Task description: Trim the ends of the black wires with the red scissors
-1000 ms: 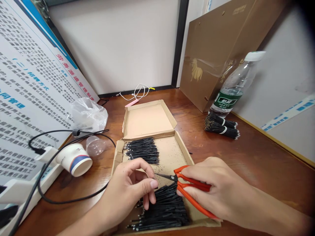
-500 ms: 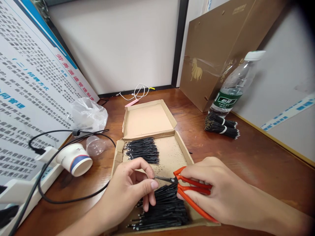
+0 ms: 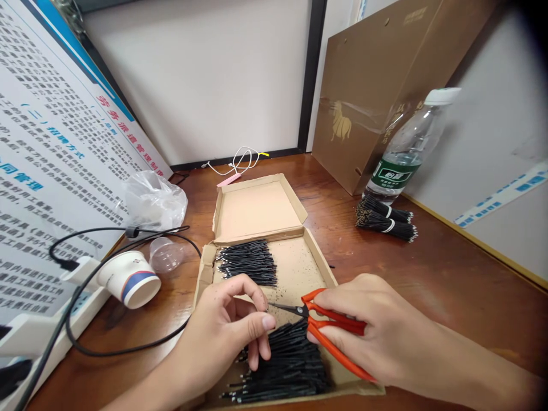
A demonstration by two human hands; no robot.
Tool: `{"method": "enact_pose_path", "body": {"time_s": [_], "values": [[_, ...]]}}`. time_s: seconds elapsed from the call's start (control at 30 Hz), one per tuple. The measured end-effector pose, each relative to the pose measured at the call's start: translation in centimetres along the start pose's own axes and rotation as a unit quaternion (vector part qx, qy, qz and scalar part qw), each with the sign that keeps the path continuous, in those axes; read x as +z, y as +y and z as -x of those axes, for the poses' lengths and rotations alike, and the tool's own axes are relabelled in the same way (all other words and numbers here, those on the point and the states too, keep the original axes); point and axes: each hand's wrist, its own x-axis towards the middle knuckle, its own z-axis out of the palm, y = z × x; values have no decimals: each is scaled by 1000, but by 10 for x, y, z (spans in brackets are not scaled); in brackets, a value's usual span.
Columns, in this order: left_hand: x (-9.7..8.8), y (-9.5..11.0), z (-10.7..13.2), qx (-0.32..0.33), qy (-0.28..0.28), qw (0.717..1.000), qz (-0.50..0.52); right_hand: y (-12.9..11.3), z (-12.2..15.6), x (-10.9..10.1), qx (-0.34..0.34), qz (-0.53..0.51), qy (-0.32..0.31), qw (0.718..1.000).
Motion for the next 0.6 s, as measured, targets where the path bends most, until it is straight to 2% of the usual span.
{"method": "enact_pose_path", "body": {"time_s": [0.13, 0.3, 0.37, 0.43, 0.5, 0.53, 0.6], "values": [[1, 0, 0, -1, -2, 1000, 0, 2, 0, 2, 3, -8, -1, 1000], [1, 0, 0, 6, -1, 1000, -13, 6, -1, 4, -21, -12, 40, 999], [-2, 2, 0, 12, 8, 999, -48, 7, -2, 3, -12, -2, 62, 998], [-7, 4, 0, 39, 36, 990, -130, 8, -4, 2, -3, 2, 85, 996], [-14, 5, -3, 115, 79, 954, -266, 9, -5, 1, -2, 2, 104, 995], [-17, 4, -4, 167, 93, 920, -342, 10, -6, 1, -2, 4, 112, 994], [-21, 0, -9, 240, 84, 854, -453, 10, -7, 1, -5, 7, 124, 992]]}}
